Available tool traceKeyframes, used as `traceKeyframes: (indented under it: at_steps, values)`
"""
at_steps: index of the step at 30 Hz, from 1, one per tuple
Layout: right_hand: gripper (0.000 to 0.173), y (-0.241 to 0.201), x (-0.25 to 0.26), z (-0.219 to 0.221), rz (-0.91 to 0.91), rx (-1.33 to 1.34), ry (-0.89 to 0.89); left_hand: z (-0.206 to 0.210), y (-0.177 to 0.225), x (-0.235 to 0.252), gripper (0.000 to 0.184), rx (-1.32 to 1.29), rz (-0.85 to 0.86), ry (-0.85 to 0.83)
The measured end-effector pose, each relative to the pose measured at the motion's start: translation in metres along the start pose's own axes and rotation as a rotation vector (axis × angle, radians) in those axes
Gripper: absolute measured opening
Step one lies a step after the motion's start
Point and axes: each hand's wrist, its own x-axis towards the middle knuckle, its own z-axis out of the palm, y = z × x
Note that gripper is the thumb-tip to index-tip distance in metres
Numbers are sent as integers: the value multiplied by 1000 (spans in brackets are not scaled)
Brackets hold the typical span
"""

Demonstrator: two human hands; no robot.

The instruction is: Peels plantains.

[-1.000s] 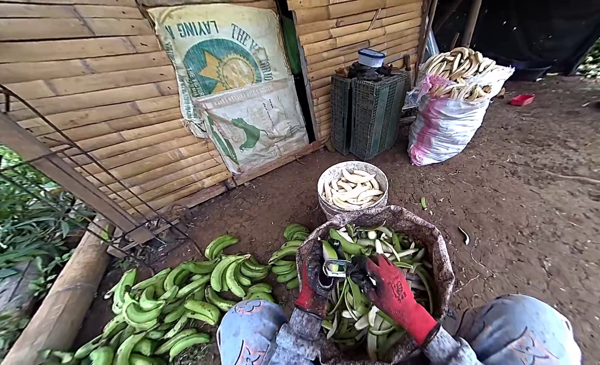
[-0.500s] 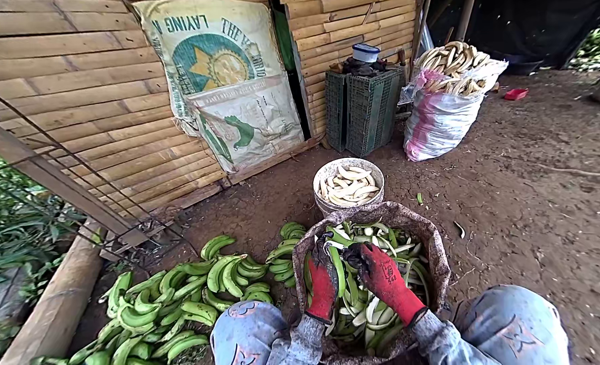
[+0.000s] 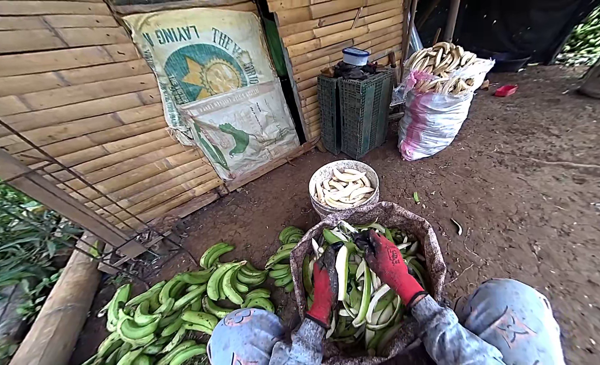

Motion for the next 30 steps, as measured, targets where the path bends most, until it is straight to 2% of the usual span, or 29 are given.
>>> traceKeyframes:
  at_steps: [1, 3, 5, 6, 7, 9, 13, 15, 16, 18, 20, 23, 25, 28, 30]
  values:
    - [38, 4, -4, 0, -82, 33, 27, -3, -1, 7, 45, -185, -99, -17]
    - [37, 10, -15, 4, -305, 47, 33, -13, -11, 25, 54, -650, -256, -174]
    - [37, 12, -25, 13, -510, -21, -17, -22, -15, 34, 46, -901, -255, -242]
    - [38, 12, -27, 17, -561, -60, -30, -22, -15, 35, 42, -905, -231, -209]
    - [38, 10, -28, 19, -553, -92, -35, -21, -15, 34, 37, -806, -174, -153]
    - [39, 5, -24, 18, -409, -107, -30, -19, -17, 26, 33, -529, -75, -89]
    - [41, 6, -6, 6, -36, -70, 8, -11, 3, 9, 32, -199, -75, -60]
    - [41, 4, -5, 0, -18, -24, 79, -2, 12, 22, 28, -158, -37, 48]
    - [40, 3, -6, -3, -35, 4, 119, 0, 21, 35, 30, -139, 55, 71]
    - [39, 3, -4, -5, -69, 46, 171, 3, 47, 71, 36, -73, 289, 45]
    - [37, 8, -4, -1, -87, 126, 215, 6, 66, 108, 47, 115, 368, -28]
    - [36, 14, -3, -1, -97, 185, 258, 16, 69, 133, 62, 373, 320, -108]
    - [37, 17, -3, -7, -87, 184, 264, 23, 47, 127, 59, 649, 236, -122]
    - [36, 18, -4, -12, -81, 183, 275, 33, 7, 89, 62, 1151, -188, -380]
    - [35, 19, -5, -8, -80, 176, 251, 43, -27, 73, 67, 1267, -326, -432]
